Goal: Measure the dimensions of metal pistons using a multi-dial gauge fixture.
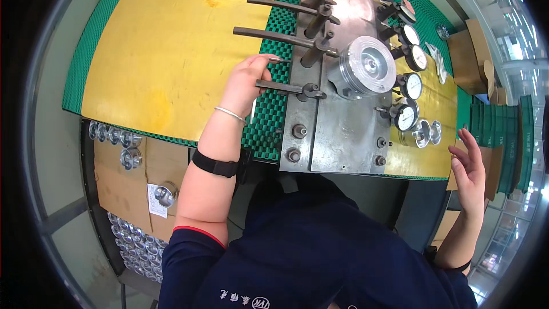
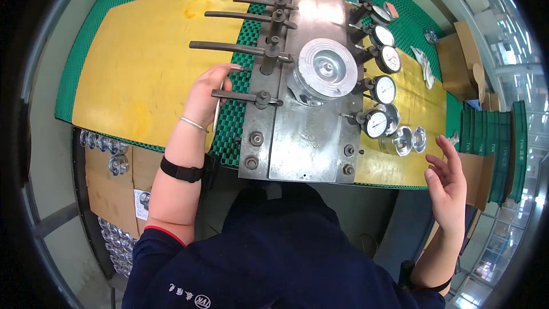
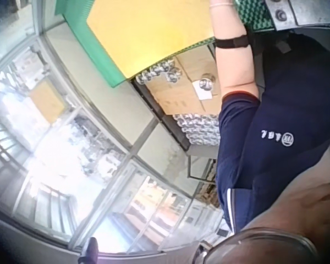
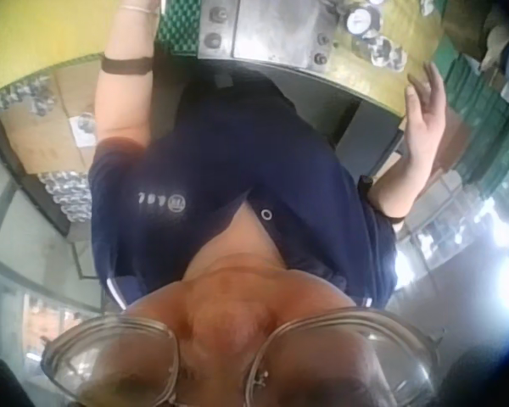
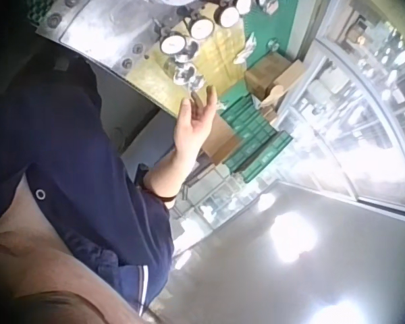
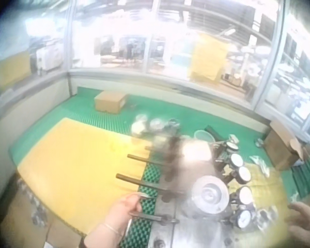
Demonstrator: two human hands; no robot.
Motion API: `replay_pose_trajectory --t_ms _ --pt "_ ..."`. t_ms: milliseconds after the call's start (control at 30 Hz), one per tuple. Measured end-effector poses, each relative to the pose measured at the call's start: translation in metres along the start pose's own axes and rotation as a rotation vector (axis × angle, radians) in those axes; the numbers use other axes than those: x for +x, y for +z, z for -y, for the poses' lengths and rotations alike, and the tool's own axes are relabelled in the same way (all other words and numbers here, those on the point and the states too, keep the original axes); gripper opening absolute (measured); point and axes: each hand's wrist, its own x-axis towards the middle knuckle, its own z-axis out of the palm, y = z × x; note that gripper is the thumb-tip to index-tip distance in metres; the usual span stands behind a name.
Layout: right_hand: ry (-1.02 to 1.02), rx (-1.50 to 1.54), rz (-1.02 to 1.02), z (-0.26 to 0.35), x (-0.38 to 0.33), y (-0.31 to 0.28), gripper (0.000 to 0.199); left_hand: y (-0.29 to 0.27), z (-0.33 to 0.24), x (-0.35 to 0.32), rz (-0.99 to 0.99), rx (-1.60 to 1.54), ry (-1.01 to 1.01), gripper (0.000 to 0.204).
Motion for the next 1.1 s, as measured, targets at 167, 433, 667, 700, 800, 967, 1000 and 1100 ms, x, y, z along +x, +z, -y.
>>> replay_pose_trajectory --t_ms 167,433,667,700,800,967,1000,1100 --pt "0.046 0.033 -0.058 -0.011 -0.011 -0.002 0.056 -0.003 0.008 0.008 0.053 -0.012 0.043 0.031" --pt "0.111 0.058 -0.116 -0.032 -0.018 -0.004 0.053 0.002 0.050 0.017 0.006 0.164 0.187 0.030" --pt "0.149 0.078 -0.152 -0.043 -0.022 0.000 0.052 -0.010 0.068 0.043 -0.244 0.850 0.669 0.023" --pt "0.176 0.087 -0.150 -0.044 -0.023 0.000 0.051 -0.009 0.066 0.045 -0.238 0.854 0.672 0.023" --pt "0.165 0.111 -0.153 -0.047 -0.022 0.005 0.051 -0.005 0.061 0.046 -0.356 1.151 0.686 0.024" --pt "-0.002 0.135 -0.042 -0.030 -0.016 0.026 0.052 -0.033 0.046 0.025 0.028 0.440 -0.010 0.016" --pt "-0.096 0.109 -0.022 -0.026 -0.018 0.030 0.053 -0.040 0.030 0.009 -0.076 0.407 0.017 0.016" --pt "-0.238 0.150 0.098 -0.022 -0.017 0.044 0.046 -0.068 -0.015 -0.040 -0.311 0.146 0.296 0.018"
